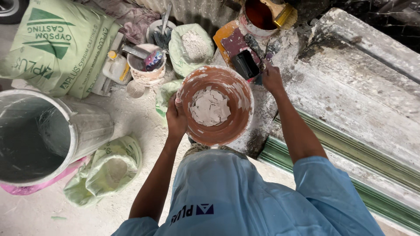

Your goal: The person scrubs dried plaster residue from a large wooden board and from green mold halves using an orange sponge and a brush, then scrapes hardened plaster chunks out of the inside of a bowl-shaped mold by hand and wipes its interior.

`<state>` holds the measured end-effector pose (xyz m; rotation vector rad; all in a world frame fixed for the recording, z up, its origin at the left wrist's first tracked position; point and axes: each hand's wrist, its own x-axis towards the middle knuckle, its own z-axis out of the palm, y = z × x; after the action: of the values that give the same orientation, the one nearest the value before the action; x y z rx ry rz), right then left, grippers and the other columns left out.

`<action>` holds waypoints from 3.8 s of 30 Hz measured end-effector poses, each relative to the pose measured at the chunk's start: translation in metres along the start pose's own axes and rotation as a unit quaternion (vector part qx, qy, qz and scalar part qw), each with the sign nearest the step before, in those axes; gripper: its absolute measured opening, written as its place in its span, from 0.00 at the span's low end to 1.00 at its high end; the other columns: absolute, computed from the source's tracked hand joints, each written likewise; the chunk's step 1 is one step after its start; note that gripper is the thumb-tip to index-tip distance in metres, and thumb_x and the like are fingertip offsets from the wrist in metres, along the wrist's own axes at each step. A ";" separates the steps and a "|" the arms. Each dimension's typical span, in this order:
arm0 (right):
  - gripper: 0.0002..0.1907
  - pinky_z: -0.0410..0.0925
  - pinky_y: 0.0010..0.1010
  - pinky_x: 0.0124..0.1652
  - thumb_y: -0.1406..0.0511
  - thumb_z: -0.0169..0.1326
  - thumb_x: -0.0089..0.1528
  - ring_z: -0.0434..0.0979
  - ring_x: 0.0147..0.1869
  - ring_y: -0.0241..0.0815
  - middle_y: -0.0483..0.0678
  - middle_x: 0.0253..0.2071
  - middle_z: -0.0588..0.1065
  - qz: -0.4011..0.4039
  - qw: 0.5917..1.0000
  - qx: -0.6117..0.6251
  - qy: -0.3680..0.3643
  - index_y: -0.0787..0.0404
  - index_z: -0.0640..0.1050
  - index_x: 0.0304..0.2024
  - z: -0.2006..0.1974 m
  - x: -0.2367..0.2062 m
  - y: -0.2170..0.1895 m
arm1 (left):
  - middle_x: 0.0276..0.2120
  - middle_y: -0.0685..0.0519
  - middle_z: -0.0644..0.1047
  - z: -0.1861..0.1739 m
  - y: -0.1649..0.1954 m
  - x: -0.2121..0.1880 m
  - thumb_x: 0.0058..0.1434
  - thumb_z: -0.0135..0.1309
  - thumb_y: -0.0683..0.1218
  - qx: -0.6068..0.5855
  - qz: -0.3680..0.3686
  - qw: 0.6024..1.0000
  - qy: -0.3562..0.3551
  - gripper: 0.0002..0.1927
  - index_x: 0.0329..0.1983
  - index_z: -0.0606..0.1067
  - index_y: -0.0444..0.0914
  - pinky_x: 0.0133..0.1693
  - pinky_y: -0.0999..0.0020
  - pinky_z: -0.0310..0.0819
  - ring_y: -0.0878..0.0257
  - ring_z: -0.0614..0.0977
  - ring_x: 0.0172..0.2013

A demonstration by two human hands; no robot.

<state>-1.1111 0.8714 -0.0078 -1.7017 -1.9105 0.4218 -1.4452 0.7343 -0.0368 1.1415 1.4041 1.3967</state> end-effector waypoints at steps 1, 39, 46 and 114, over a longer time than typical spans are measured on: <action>0.24 0.68 0.50 0.51 0.69 0.48 0.65 0.73 0.50 0.67 0.63 0.45 0.78 -0.009 0.999 -0.034 -0.025 0.57 0.74 0.65 0.001 0.005 -0.001 | 0.53 0.43 0.78 -0.001 0.000 0.000 0.79 0.37 0.53 0.012 0.001 1.000 0.002 0.23 0.65 0.69 0.32 0.57 0.65 0.72 0.60 0.78 0.53; 0.42 0.54 0.54 0.69 0.57 0.49 0.67 0.58 0.74 0.58 0.56 0.72 0.56 0.470 0.765 0.406 -0.170 0.52 0.41 0.75 0.025 -0.161 -0.014 | 0.43 0.36 0.75 -0.060 -0.034 0.025 0.66 0.47 0.33 0.193 0.022 0.977 0.084 0.27 0.70 0.63 0.28 0.33 0.65 0.76 0.53 0.78 0.35; 0.30 0.66 0.51 0.68 0.62 0.47 0.66 0.70 0.68 0.60 0.63 0.64 0.68 0.368 0.787 0.493 -0.043 0.67 0.58 0.68 -0.002 -0.196 0.069 | 0.61 0.26 0.65 -0.001 -0.106 0.004 0.56 0.48 0.34 0.315 -0.092 0.938 -0.115 0.38 0.72 0.56 0.24 0.57 0.45 0.73 0.31 0.74 0.56; 0.45 0.51 0.46 0.72 0.57 0.52 0.63 0.51 0.80 0.58 0.61 0.78 0.53 0.282 0.839 0.410 -0.217 0.55 0.48 0.78 0.015 -0.059 -0.031 | 0.59 0.27 0.69 0.063 0.055 0.002 0.60 0.45 0.36 0.302 -0.037 0.933 -0.195 0.34 0.71 0.55 0.28 0.51 0.40 0.71 0.32 0.77 0.50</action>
<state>-1.1420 0.8102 -0.0135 -1.5624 -1.0997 1.6990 -1.3817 0.7502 0.0155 1.6267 1.5966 0.6291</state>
